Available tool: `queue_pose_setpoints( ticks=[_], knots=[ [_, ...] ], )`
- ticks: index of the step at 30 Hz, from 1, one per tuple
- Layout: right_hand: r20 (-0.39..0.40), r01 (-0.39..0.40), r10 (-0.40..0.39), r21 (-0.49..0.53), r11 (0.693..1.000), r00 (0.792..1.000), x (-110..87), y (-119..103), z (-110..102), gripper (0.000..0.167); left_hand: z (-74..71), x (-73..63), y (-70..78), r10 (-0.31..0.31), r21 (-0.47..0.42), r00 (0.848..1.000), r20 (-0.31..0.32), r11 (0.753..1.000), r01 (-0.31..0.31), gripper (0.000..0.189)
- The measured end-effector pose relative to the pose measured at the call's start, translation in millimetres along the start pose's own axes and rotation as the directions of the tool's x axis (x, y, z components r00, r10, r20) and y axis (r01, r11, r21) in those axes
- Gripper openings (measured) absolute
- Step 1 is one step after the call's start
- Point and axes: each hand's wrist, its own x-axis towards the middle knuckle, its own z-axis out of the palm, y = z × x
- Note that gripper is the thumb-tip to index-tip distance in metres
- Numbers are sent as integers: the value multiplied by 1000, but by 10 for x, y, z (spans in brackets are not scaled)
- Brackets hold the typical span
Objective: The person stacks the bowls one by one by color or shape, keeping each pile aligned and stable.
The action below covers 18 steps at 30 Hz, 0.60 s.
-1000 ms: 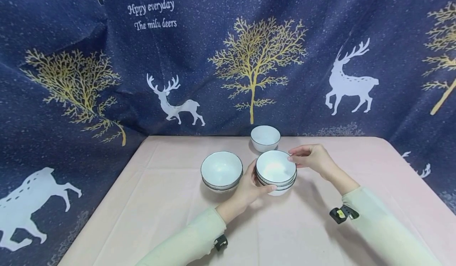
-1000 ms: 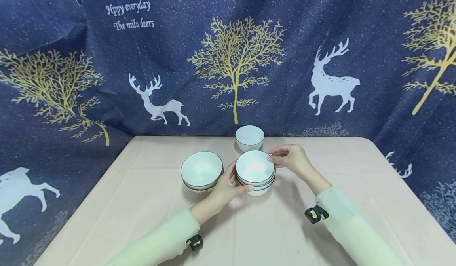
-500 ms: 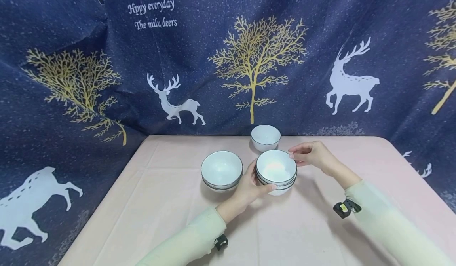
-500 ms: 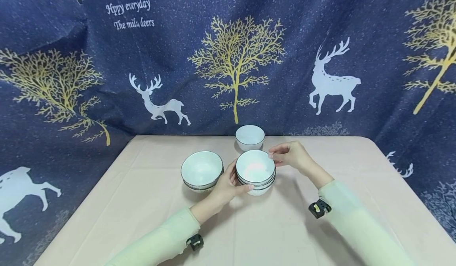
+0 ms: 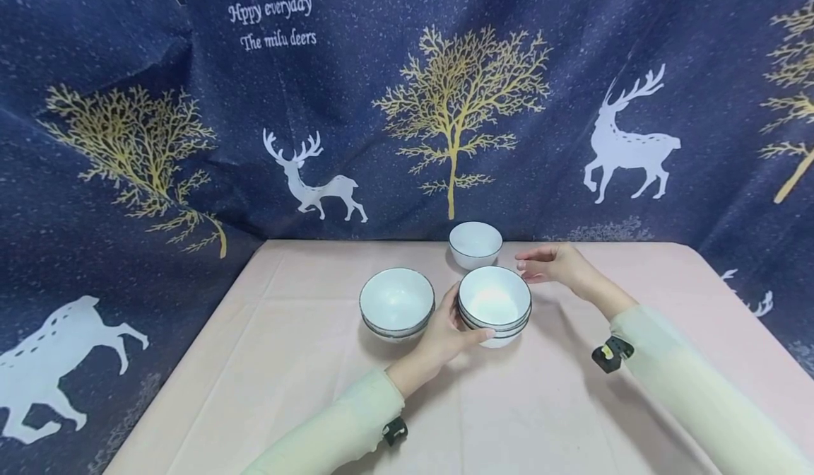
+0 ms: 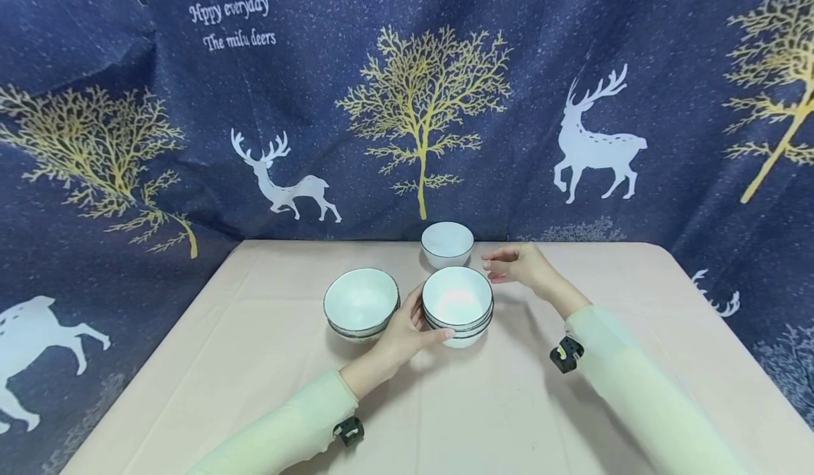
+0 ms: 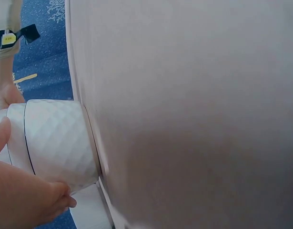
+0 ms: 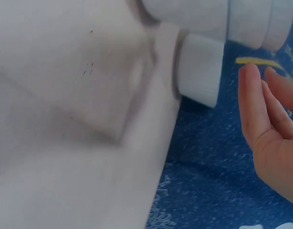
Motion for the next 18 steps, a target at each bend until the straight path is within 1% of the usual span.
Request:
queue_pose_setpoints(
  ticks=[5,11,16,18],
  knots=[
    [-16,-11,11,39,999,1000,116,57,-18,45,-6,-1,8,-2,1,1000,2,1000,2,102],
    [-31,-39,40,45,998,999,264,96,15,51,-9,4,7,-5,7,1000,-2,1000,5,102],
    [-43,-64,68,86,994,997,405,142,49,56,-6,4,2,-6,6,1000,-2,1000,6,102],
    [-37,-75,79,116,990,996,458,168,66,57,-4,2,1,-7,8,1000,-2,1000,7,102]
  ],
)
